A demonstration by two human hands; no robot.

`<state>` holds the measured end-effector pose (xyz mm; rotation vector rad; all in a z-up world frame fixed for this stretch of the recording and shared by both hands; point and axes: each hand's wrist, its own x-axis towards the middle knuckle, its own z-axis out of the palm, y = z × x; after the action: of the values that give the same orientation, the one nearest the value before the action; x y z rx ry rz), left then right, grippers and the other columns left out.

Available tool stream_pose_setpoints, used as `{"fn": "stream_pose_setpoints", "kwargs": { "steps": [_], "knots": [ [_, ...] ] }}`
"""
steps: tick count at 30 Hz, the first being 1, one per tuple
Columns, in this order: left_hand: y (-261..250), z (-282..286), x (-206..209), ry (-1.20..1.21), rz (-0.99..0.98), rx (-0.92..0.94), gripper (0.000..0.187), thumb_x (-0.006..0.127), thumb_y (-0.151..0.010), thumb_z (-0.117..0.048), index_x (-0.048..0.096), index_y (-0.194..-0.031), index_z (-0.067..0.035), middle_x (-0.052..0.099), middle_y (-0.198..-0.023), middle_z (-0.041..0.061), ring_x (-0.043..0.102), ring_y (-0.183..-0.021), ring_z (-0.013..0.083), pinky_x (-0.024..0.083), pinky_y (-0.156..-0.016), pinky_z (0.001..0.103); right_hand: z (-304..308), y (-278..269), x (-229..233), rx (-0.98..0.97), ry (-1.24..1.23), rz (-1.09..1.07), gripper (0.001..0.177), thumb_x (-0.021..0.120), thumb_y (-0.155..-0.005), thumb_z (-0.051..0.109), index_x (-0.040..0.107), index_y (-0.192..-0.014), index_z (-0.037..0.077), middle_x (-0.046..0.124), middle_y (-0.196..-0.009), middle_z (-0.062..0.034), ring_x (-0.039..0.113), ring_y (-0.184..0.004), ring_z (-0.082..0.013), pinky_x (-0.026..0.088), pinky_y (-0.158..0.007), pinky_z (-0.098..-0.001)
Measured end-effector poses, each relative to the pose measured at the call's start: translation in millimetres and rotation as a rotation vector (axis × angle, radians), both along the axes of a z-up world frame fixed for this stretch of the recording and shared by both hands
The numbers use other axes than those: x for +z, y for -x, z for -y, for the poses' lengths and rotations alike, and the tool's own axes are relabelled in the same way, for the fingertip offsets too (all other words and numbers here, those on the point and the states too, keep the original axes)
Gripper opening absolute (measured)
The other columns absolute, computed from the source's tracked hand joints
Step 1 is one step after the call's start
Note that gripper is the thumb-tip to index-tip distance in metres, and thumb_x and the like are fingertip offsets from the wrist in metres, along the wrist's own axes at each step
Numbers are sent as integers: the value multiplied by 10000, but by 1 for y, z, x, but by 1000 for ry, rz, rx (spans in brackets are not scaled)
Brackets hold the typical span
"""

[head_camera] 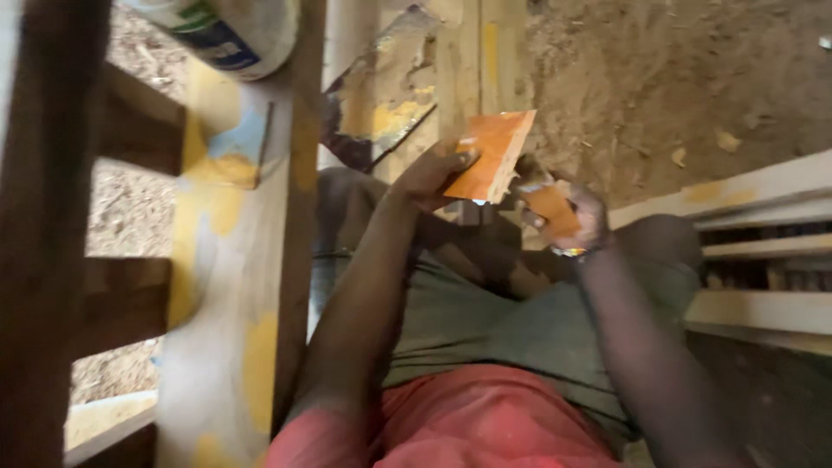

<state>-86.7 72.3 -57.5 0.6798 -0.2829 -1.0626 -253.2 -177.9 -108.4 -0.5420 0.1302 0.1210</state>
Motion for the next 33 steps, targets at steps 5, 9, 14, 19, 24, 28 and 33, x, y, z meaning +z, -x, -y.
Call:
{"fn": "stream_pose_setpoints", "kwargs": {
  "steps": [5,9,14,19,24,28,33],
  "knots": [
    [3,7,-2,-85,12,3,486,651,-990,-99,477,-1426,27,695,-1155,129,718,-968,209,619,-855,375,-14,-1,4,97,-128,-32,564,678,-978,370,570,-1270,-101,646,-1204,-301,673,-1063,-396,535,-735,-366],
    [-3,8,-7,-260,64,86,404,623,-961,-117,499,-1333,-16,693,-1009,110,707,-824,198,616,-693,377,-21,1,23,187,-222,42,590,674,-974,307,521,-1446,-12,601,-1310,-275,659,-1063,-352,541,-723,-332],
    [-2,7,-14,-253,6,121,326,635,-986,-117,582,-1270,33,699,-1006,101,699,-828,185,608,-703,349,-31,2,36,371,-347,86,675,662,-1021,322,474,-1540,-66,574,-1288,-306,640,-943,-293,555,-771,-340],
    [-2,0,-6,-625,635,494,396,683,-970,-142,579,-1306,40,721,-1052,84,659,-913,140,556,-739,290,-37,14,35,541,-336,-12,704,702,-932,301,475,-1477,-82,548,-1305,-310,625,-953,-284,554,-659,-287],
    [-23,-9,2,-594,405,847,575,688,-912,-139,466,-1425,-2,643,-979,105,554,-804,173,481,-659,343,-36,33,40,241,-135,161,628,731,-926,318,523,-1398,-42,574,-1241,-316,628,-1028,-341,538,-654,-305],
    [-43,-32,-9,-586,632,1029,413,659,-974,-151,556,-1329,34,703,-1056,133,637,-904,212,539,-782,365,-12,26,40,36,-127,51,643,737,-933,354,527,-1421,-9,589,-1289,-281,632,-1065,-357,529,-697,-335],
    [-65,-26,-28,-676,930,1157,338,702,-1007,-153,618,-1260,55,725,-1143,176,682,-1038,280,539,-949,412,2,17,24,-84,-169,-18,646,712,-972,355,524,-1475,-4,618,-1298,-225,637,-1086,-363,519,-764,-368]
  ]
}}
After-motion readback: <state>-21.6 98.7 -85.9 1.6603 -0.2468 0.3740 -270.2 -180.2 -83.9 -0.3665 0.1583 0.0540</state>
